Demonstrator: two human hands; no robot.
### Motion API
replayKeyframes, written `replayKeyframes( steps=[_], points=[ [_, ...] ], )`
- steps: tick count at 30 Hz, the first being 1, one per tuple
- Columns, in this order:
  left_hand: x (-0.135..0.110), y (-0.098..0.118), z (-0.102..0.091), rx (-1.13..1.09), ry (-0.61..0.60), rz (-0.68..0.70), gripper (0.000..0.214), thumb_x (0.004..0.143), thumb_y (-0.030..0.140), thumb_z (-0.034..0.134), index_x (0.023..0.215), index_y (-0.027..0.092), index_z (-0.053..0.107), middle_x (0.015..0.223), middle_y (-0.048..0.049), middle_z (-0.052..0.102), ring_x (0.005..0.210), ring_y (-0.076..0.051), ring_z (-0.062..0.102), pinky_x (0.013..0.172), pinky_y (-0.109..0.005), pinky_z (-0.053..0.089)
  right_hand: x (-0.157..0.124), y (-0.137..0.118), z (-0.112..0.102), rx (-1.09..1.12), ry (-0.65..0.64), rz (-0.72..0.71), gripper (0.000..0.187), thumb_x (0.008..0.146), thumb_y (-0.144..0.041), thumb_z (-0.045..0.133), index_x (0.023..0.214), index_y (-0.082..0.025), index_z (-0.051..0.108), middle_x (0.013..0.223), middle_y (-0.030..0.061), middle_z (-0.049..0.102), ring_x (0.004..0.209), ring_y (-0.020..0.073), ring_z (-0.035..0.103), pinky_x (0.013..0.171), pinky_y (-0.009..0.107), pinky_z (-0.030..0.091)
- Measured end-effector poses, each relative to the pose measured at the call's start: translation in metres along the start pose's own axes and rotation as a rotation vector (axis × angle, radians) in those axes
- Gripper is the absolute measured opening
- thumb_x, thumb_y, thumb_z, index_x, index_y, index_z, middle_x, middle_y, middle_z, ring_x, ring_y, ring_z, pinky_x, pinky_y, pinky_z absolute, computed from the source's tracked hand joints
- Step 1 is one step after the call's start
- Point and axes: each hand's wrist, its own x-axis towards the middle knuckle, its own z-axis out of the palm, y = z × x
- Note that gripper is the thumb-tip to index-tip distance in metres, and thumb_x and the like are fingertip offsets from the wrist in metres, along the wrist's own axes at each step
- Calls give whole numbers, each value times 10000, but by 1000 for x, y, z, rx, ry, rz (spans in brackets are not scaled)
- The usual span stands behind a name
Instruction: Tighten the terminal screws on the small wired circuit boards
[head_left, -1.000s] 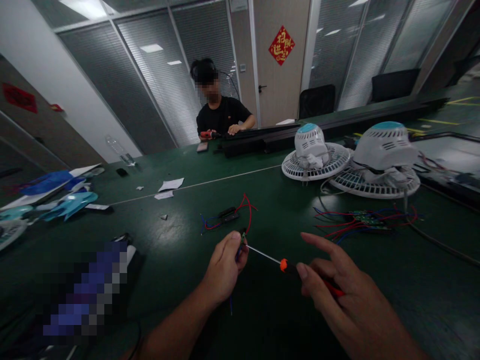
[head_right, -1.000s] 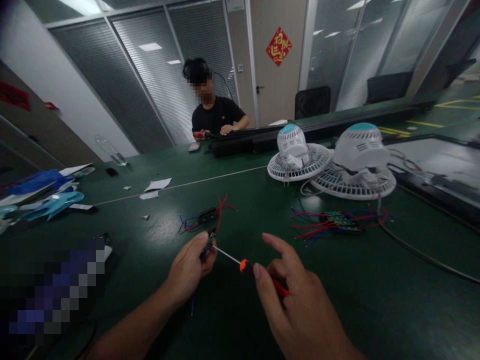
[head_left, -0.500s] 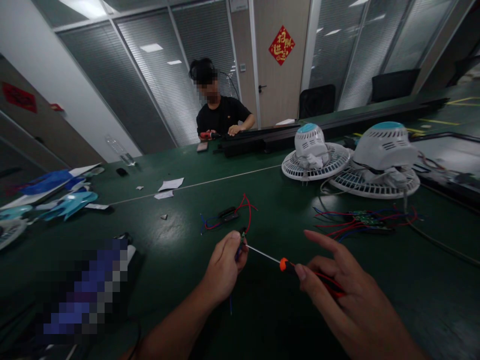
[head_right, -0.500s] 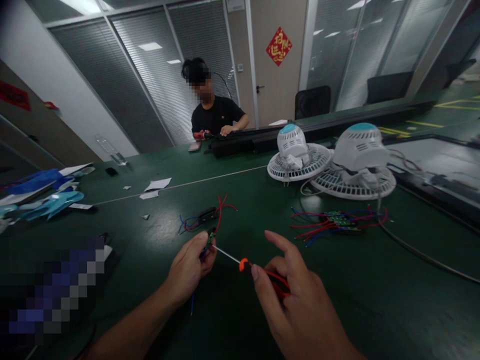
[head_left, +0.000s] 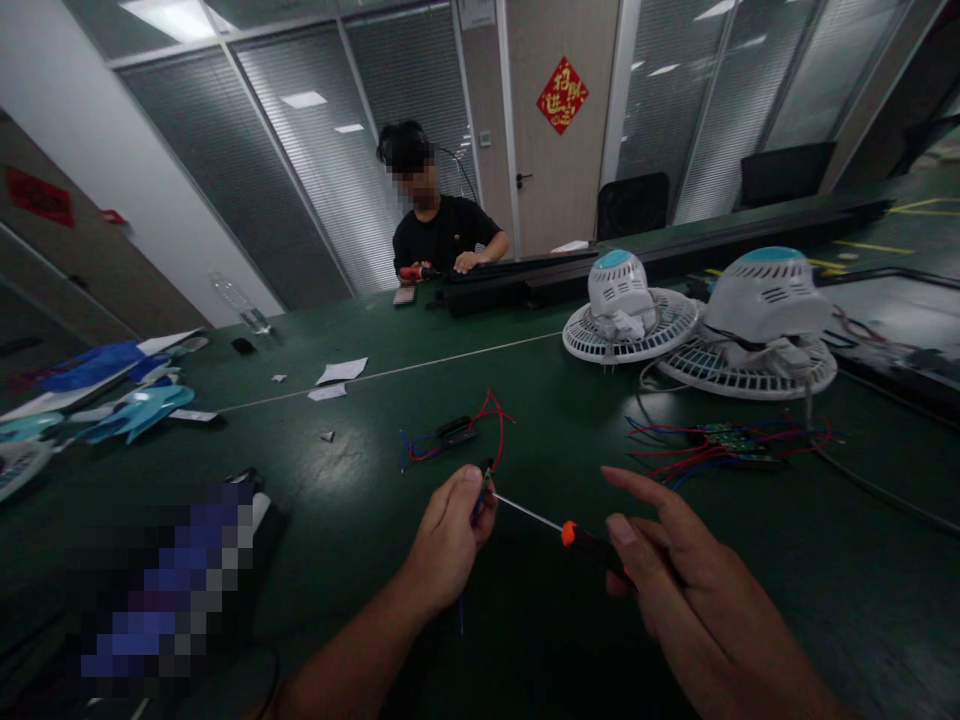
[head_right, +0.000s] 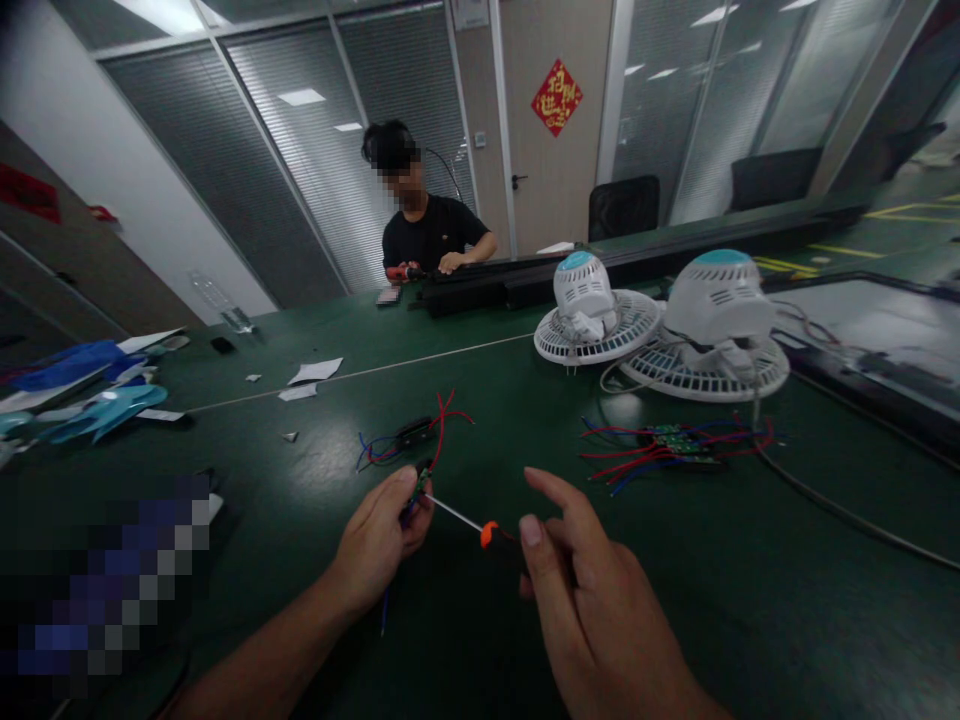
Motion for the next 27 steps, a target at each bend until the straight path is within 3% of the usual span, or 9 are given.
replayKeyframes(
  steps=[6,20,27],
  points=[
    [-2,2,2,-19,6,1,355,715,502,544,654,153,536,482,63,419,389,-54,332,370,-177,237,3,0,0,-37,48,-149,349,894,-316,363,1225,-206,361,584,-51,608,493,108,588,455,216,446],
    [0,-1,-1,-39,-2,-2,363,725,507,541,656,150,535,522,52,440,429,-55,373,389,-163,262,1,-2,-2,-37,49,-138,370,882,-315,388,1219,-166,358,606,-38,627,502,109,596,477,218,446],
    [0,1,1,-7,-4,-20,338,757,480,501,665,155,522,466,72,396,376,-51,318,363,-173,223,4,-3,-2,-43,55,-121,358,875,-333,408,1196,-175,384,686,-5,659,525,118,602,504,236,447]
  ],
)
